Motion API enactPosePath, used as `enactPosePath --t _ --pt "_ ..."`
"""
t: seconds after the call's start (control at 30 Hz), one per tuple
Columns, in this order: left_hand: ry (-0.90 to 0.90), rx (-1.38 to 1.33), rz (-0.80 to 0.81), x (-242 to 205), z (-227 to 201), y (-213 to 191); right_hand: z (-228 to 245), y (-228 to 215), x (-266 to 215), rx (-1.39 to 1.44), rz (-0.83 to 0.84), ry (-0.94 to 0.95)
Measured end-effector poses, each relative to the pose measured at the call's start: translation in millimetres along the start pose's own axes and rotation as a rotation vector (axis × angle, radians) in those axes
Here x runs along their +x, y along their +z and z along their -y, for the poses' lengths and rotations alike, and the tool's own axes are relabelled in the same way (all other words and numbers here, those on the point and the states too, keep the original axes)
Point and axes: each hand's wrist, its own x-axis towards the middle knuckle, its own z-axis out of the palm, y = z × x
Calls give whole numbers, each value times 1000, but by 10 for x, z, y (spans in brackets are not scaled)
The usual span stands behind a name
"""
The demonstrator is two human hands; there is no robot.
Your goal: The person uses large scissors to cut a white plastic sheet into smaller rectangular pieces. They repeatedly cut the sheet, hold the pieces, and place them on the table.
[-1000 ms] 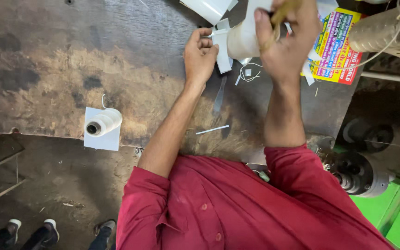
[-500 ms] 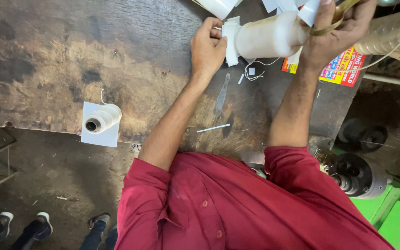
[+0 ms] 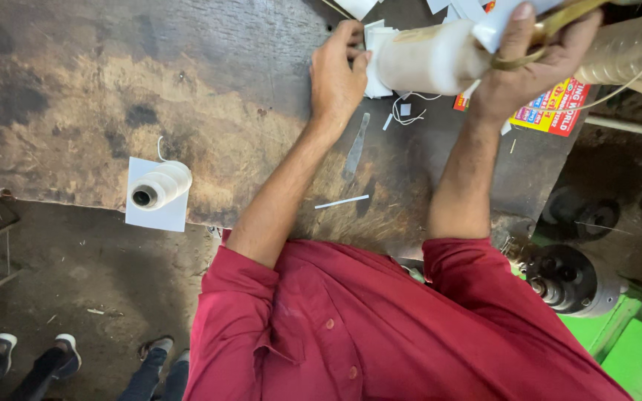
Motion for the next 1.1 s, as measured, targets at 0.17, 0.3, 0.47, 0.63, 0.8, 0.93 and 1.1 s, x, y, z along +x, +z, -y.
enactPosePath --t 0.17,0.3,0.47,0.63,0.8,0.93,1.1 --pt "117 117 -91 -238 -160 -412 54 210 -69 68 54 128" --pt "81 153 -25 -733 -477 -896 264 110 -19 -29 209 -54" --pt "-60 -252 4 -1538 -819 -1479 988 -11 -518 73 510 178" --pt "-12 -581 -179 -2298 -755 -1842 1720 318 -1515 227 1084 350" --pt "-106 -618 -481 -2959 -260 -2034 1962 631 -2007 358 1456 394" --pt "-164 -723 -747 -3213 246 -2197 1815 672 -2110 244 1757 669" --pt "-255 -790 -851 -3106 646 -2201 1565 728 -2169 89 1826 790"
